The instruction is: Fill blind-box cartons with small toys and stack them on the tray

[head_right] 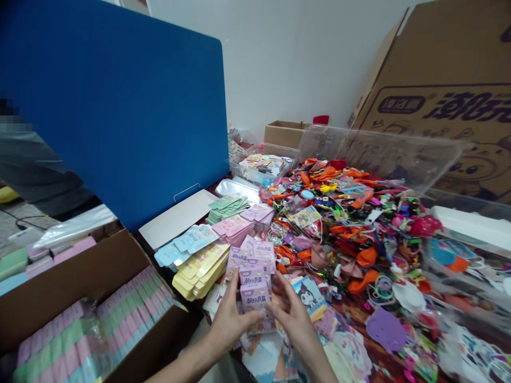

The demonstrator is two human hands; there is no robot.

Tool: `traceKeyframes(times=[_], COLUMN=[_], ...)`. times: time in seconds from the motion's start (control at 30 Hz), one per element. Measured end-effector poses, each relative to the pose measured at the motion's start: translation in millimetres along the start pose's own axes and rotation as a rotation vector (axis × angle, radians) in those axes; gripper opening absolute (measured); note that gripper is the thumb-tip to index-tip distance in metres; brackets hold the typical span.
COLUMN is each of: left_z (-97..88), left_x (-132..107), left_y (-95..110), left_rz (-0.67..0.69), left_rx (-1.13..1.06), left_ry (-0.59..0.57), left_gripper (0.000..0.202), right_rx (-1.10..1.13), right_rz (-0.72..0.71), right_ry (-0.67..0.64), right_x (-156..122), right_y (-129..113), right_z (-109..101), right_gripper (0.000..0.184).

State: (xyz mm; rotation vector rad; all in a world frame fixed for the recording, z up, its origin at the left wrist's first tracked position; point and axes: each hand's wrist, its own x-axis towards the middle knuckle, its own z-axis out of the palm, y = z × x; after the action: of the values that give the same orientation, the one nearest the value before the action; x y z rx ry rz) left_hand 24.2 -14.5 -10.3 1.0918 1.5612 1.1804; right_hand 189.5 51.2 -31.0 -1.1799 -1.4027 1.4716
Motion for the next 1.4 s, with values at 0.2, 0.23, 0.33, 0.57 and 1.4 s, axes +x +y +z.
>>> traceKeyframes(times=[0.2, 0.23, 0.33, 0.57, 1.4], left_z=[6.3, 6.9, 7.9, 9.9, -8.9], left_x=[0, -1, -1, 2, -13], left_y=[6, 7, 8, 2, -20], left_rz=[-0.051, -0.051, -0.042, -0.023, 0.479], left_rx=[0.127, 0.136, 0.142, 0.156, 0.298], left_ry=[0.007, 0.001, -0.024, -0.052, -0.032], left_gripper=[0.104, 0.103, 0.103, 0.105, 0.138], right_rx=[-0.307, -0.308, -0.237, 0.003, 0.128], right_rz=[-0.040, -0.044, -0.024, 0.024, -0.018], right_ry=[0.291, 0.300, 0.219, -0.005, -0.097], right_x=[36, 47, 80, 88, 3], right_y=[-31, -34, -37, -41, -88], right_z=[-5, -5, 0, 2, 42], right_gripper=[0.056, 0.053, 0.049, 0.062, 0.046])
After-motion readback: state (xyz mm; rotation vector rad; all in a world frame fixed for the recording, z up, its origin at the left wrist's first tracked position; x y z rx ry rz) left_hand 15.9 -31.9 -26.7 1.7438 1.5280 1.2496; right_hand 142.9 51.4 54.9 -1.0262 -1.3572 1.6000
